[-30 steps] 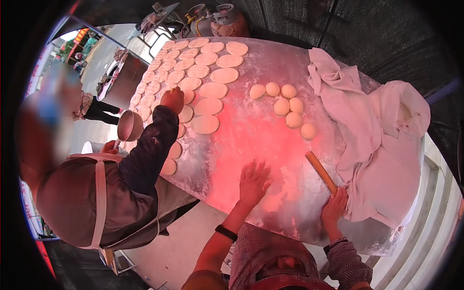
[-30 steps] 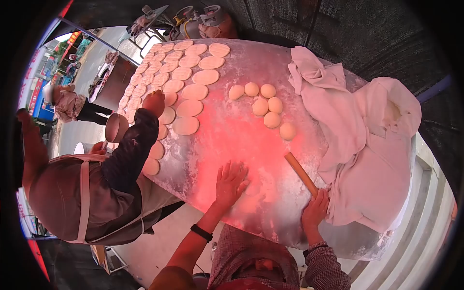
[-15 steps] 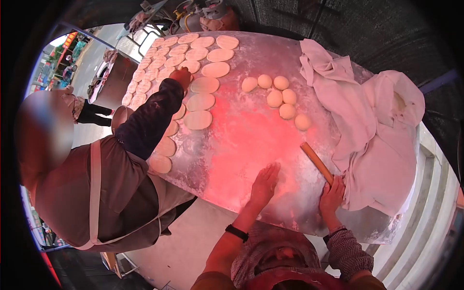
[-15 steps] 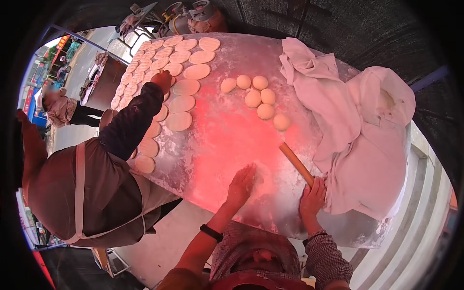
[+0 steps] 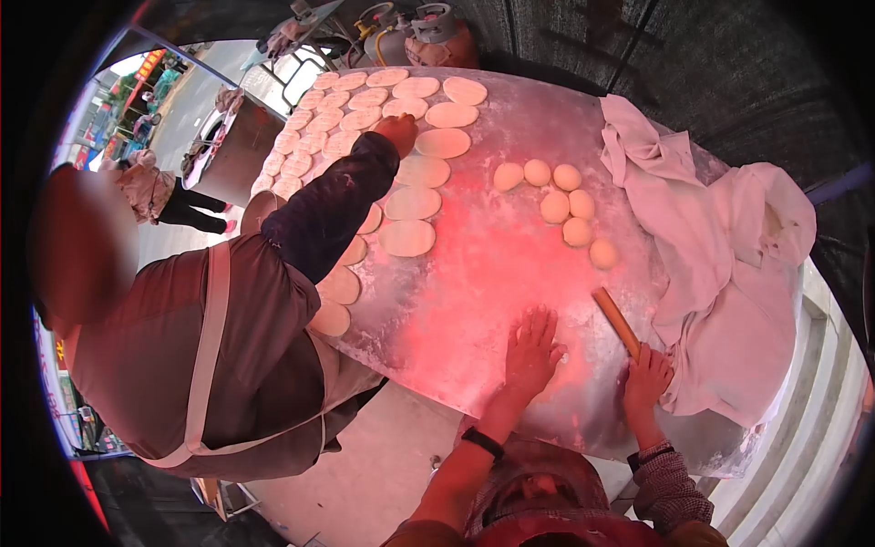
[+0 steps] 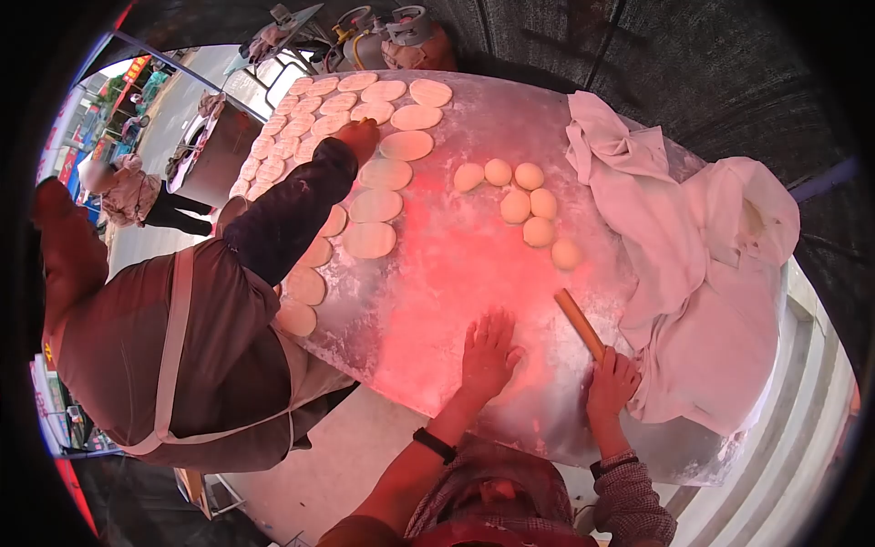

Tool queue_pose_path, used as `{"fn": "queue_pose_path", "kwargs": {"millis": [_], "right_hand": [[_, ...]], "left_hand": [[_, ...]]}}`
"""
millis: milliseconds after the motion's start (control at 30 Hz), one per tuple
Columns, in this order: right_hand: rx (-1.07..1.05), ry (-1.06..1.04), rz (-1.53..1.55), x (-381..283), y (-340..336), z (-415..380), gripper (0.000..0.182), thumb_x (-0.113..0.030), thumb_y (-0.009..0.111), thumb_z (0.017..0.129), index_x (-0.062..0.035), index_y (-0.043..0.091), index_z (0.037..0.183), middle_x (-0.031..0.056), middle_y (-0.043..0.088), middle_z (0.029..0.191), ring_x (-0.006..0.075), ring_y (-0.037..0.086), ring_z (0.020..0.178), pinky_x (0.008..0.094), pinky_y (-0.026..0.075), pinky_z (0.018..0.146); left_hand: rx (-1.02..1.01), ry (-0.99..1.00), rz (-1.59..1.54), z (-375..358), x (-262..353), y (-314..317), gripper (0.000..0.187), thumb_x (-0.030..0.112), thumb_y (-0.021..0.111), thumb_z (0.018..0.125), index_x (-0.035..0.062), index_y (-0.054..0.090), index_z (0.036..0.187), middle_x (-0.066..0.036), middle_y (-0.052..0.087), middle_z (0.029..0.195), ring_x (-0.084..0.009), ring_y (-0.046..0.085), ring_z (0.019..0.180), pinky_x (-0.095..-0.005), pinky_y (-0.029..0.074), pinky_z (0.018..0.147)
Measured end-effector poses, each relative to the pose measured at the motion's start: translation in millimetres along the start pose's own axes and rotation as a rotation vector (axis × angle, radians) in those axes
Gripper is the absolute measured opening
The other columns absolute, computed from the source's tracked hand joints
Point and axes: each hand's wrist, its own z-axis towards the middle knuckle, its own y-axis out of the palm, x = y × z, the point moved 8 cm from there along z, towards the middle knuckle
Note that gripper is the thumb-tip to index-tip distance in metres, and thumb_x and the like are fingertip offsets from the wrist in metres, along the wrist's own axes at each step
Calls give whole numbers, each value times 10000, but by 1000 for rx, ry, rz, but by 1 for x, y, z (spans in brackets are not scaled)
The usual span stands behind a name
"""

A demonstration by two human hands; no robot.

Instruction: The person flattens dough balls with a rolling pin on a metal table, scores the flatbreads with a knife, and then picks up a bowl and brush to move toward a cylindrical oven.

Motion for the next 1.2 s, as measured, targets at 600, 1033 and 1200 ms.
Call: {"fn": "queue_pose_path", "kwargs": {"millis": [600, 1033, 1200], "right_hand": [[-179, -438, 424, -166, 14, 72, 658, -297, 608, 891, -73, 372, 1463, 132, 307, 1553, 316, 334, 1406, 465, 310, 1122], [-259, -408, 515, -120, -33, 13, 456, -39, 660, 737, -82, 550, 1177, 82, 603, 1123, 287, 540, 1071, 436, 363, 931], [-220, -176, 625, -120, -12, 3, 473, 13, 618, 739, -83, 548, 1197, 91, 606, 1076, 296, 548, 1007, 438, 392, 897]], "left_hand": [[114, -151, 142, 43, -90, -49, 644, 417, 412, 994, 96, 266, 1532, -159, 239, 1591, -345, 218, 1468, -532, 184, 1164], [-39, -204, -352, 14, -86, -43, 455, 58, 753, 757, 7, 516, 1143, -134, 617, 1088, -299, 627, 975, -417, 511, 835], [338, -716, -785, -49, -189, -58, 415, 126, 784, 747, -4, 561, 1072, -134, 677, 809, -240, 668, 750, -350, 539, 714]]}}
